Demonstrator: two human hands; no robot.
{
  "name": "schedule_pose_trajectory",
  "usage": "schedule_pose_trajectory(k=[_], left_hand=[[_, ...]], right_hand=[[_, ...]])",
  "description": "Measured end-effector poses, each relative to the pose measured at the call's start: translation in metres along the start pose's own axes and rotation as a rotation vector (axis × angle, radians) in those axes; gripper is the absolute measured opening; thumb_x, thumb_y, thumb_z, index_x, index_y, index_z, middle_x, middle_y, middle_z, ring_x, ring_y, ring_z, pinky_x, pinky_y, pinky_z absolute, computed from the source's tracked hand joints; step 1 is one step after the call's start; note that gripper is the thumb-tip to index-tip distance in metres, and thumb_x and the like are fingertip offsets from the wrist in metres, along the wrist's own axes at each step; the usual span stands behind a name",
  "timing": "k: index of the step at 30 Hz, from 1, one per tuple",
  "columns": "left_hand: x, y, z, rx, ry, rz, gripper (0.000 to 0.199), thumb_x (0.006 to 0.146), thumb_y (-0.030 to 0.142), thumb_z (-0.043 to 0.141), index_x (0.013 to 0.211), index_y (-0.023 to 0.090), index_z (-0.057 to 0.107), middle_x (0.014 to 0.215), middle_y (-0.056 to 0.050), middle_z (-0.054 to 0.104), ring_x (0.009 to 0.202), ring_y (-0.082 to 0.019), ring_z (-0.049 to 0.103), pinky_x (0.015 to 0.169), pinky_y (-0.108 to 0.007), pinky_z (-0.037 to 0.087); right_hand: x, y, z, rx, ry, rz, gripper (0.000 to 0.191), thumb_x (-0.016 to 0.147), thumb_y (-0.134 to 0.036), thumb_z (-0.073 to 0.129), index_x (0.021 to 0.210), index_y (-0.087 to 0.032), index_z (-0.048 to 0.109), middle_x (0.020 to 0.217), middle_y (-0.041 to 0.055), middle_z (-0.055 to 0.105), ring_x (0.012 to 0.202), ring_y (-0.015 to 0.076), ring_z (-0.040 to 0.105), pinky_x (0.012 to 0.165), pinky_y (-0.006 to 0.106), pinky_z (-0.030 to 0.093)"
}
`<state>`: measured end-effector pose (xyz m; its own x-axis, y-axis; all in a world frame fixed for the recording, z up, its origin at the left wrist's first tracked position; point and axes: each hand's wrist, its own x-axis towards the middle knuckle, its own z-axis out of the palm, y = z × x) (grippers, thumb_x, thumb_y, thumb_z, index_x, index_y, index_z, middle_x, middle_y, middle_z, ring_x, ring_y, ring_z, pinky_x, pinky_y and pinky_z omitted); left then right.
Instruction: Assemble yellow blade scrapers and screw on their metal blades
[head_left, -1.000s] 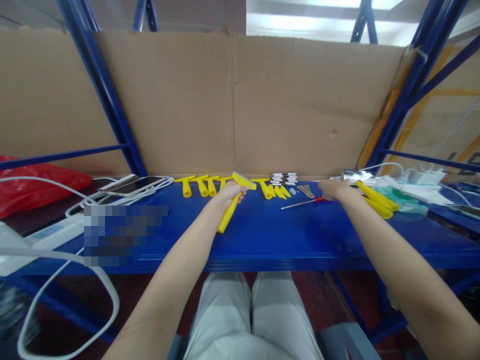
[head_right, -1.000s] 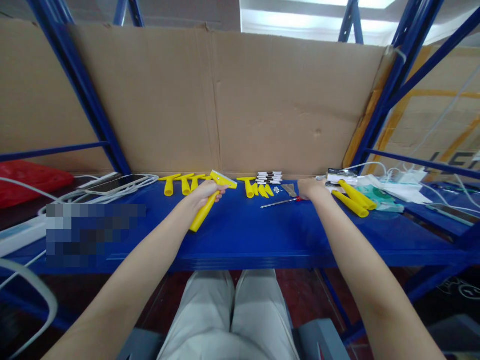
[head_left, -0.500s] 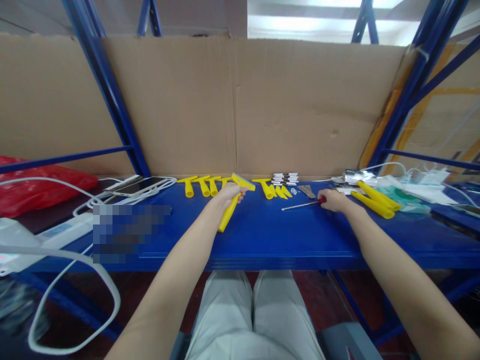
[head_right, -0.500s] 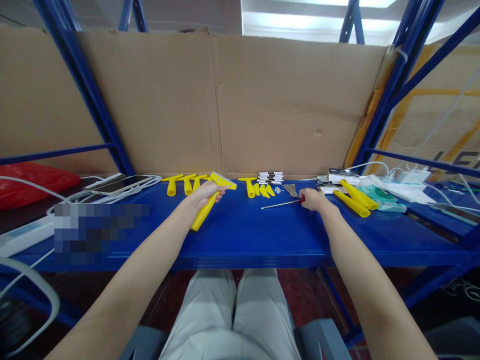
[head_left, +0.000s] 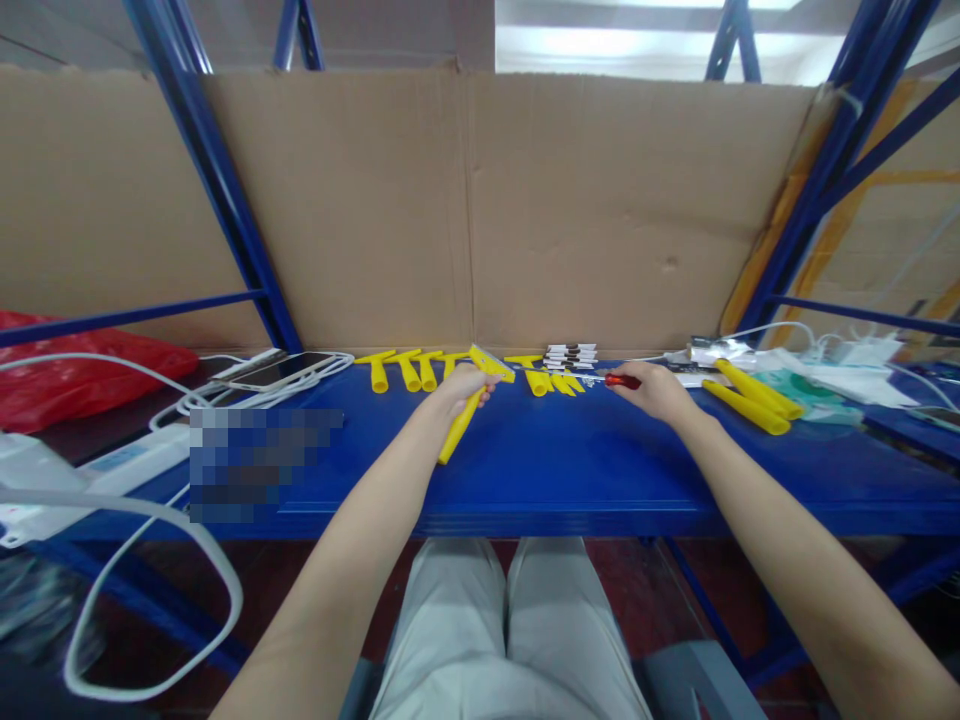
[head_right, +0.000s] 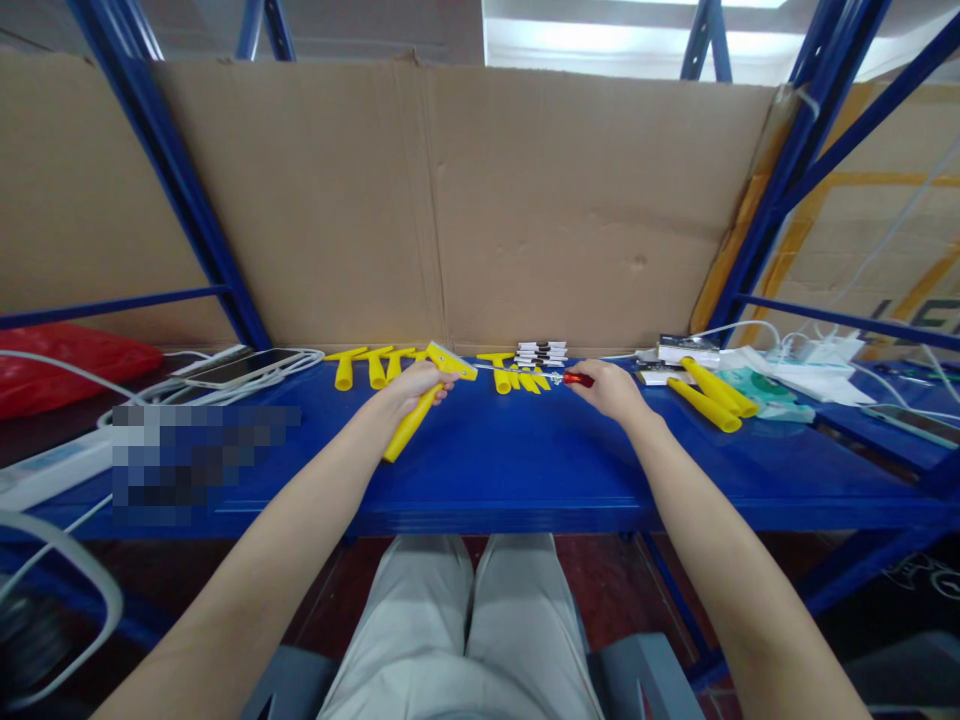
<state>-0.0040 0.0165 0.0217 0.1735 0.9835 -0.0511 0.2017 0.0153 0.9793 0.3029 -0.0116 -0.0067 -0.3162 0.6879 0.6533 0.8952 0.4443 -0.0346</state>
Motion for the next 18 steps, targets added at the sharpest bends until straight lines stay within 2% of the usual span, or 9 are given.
schedule_pose_trajectory(k=[5, 18], left_hand=[[-0.0008, 0.0, 0.0029, 0.047, 0.008, 0.012, 0.027, 0.083, 0.005, 0.052, 0.06, 0.015, 0.044, 0.043, 0.006, 0.042, 0.032, -0.004, 0.037, 0.035, -0.019, 0.026], [0.0024, -0.0028, 0.0055, 0.104, 0.007, 0.042, 0.028, 0.082, 0.006, 0.054, 0.057, 0.015, 0.043, 0.043, 0.006, 0.043, 0.031, -0.004, 0.037, 0.034, -0.019, 0.026]], right_hand=[[-0.0004, -0.0026, 0.0003, -0.037, -0.058, -0.024, 0.024, 0.081, -0.027, 0.05, 0.092, -0.018, 0.069, 0.094, 0.0101, 0.071, 0.084, 0.023, 0.065, 0.073, 0.032, 0.049], [0.0005, -0.0059, 0.0011, -0.03, -0.063, -0.016, 0.024, 0.08, -0.026, 0.051, 0.093, -0.017, 0.069, 0.095, 0.0108, 0.071, 0.085, 0.0237, 0.066, 0.074, 0.033, 0.051]])
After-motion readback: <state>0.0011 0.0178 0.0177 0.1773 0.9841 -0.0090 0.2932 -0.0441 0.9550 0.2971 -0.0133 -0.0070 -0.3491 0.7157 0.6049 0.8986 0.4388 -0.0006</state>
